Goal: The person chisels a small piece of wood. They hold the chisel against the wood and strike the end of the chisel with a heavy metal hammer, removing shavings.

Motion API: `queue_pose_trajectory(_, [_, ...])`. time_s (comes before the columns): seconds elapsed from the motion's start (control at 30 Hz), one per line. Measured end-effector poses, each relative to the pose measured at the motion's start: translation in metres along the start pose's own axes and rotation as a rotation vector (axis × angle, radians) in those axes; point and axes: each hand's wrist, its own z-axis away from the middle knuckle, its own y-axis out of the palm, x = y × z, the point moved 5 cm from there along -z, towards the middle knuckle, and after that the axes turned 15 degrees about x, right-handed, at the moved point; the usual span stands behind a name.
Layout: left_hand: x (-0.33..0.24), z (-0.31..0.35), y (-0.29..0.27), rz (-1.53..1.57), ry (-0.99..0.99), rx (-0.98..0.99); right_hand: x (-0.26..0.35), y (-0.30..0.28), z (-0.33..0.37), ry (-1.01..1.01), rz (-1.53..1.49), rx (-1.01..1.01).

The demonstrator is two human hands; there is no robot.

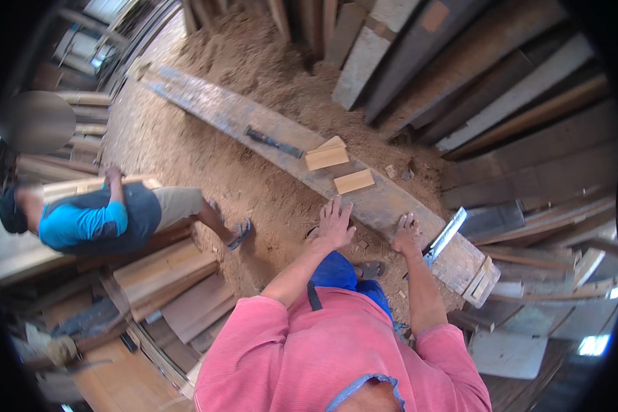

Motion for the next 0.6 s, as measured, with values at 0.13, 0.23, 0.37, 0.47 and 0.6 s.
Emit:
queue_pose_trajectory(0.13, [-0.009, -0.044, -0.021, -0.175, 0.138, 0.052, 0.002, 0.015, -0.017, 0.093, -0.011, -0.053])
queue_pose_trajectory(0.23, [-0.012, -0.081, -0.026, -0.273, 0.231, 0.105, 0.009, 0.016, -0.020, 0.182, -0.083, -0.117])
queue_pose_trajectory(0.37, [-0.023, -0.114, -0.036, -0.389, 0.306, 0.223, 0.015, 0.005, -0.008, 0.262, -0.267, -0.198])
queue_pose_trajectory(0.47, [-0.002, -0.134, -0.019, -0.362, 0.378, 0.212, 0.024, -0.011, 0.021, 0.234, -0.554, -0.242])
queue_pose_trajectory(0.6, [0.018, -0.150, -0.003, -0.518, 0.477, 0.139, 0.063, 0.109, 0.019, 0.245, -0.703, -0.488])
